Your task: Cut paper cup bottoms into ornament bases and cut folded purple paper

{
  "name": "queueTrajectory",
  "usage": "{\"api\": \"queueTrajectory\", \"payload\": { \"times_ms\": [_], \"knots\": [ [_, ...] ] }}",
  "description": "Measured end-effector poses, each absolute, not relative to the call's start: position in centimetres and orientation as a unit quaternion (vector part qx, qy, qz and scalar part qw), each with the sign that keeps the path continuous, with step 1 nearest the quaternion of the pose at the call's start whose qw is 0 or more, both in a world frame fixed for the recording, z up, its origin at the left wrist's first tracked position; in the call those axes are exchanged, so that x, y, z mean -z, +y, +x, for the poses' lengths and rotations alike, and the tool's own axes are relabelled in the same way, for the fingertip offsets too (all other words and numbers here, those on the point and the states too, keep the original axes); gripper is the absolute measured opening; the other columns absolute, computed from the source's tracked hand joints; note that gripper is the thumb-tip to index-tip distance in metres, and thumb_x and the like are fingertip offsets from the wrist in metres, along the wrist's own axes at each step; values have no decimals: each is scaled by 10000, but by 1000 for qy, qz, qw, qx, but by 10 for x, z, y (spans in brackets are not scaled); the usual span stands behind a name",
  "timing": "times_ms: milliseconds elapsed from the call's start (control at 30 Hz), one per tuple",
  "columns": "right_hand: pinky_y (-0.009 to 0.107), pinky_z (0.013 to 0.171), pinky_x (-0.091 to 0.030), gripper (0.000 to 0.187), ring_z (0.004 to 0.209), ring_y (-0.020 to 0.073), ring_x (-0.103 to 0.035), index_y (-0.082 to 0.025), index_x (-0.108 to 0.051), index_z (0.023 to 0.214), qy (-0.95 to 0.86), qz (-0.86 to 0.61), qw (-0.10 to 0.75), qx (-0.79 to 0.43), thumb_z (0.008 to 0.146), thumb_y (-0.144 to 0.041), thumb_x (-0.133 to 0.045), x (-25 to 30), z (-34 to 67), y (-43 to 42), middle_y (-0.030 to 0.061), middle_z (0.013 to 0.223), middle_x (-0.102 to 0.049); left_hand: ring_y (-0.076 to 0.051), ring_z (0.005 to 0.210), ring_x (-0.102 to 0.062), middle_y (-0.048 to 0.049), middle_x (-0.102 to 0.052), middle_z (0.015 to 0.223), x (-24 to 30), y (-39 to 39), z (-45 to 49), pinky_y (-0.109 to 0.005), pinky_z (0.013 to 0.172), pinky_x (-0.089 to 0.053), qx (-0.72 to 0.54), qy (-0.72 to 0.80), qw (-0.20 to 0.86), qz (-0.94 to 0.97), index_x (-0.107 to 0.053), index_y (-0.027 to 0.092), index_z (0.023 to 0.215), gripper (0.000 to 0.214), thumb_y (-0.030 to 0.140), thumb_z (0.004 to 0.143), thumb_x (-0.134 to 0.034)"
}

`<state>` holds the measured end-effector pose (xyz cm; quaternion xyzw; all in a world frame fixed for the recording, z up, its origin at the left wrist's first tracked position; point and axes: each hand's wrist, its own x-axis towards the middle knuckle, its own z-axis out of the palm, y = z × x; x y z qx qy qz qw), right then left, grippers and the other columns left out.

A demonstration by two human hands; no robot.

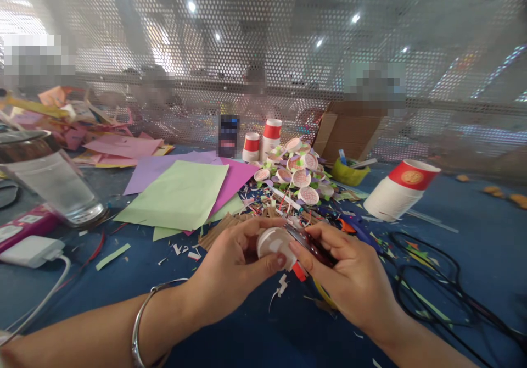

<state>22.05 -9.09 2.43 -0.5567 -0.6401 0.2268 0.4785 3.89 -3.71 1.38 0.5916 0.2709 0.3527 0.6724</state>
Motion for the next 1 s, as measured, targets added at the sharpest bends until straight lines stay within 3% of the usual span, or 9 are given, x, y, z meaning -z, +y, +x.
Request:
{"api": "queueTrajectory", "payload": {
  "times_ms": [333,667,1000],
  "knots": [
    [209,509,-434,257,564,108,-534,-191,-650,810,-633,-571,457,-255,890,-434,-670,-24,226,-88,-13,650,-604,-91,706,-584,17,-647,819,-16,-35,44,-203,647,-504,-358,250,736,517,-647,157,992,311,244,757,-832],
    [215,541,-483,222,605,120,-595,-205,-683,820,-579,-526,500,-372,833,-418,-743,-27,226,-82,1,709,-657,-146,803,-665,-58,-687,895,-21,-33,43,-280,736,-595,-324,256,813,409,-680,122,982,237,272,829,-782],
    [221,609,-523,257,683,131,-638,-202,-678,887,-599,-541,475,-349,887,-459,-685,-24,226,-82,16,793,-682,-169,803,-715,-97,-720,924,-22,-30,44,-265,726,-616,-326,270,831,360,-714,88,976,166,223,881,-724]
  ]
}}
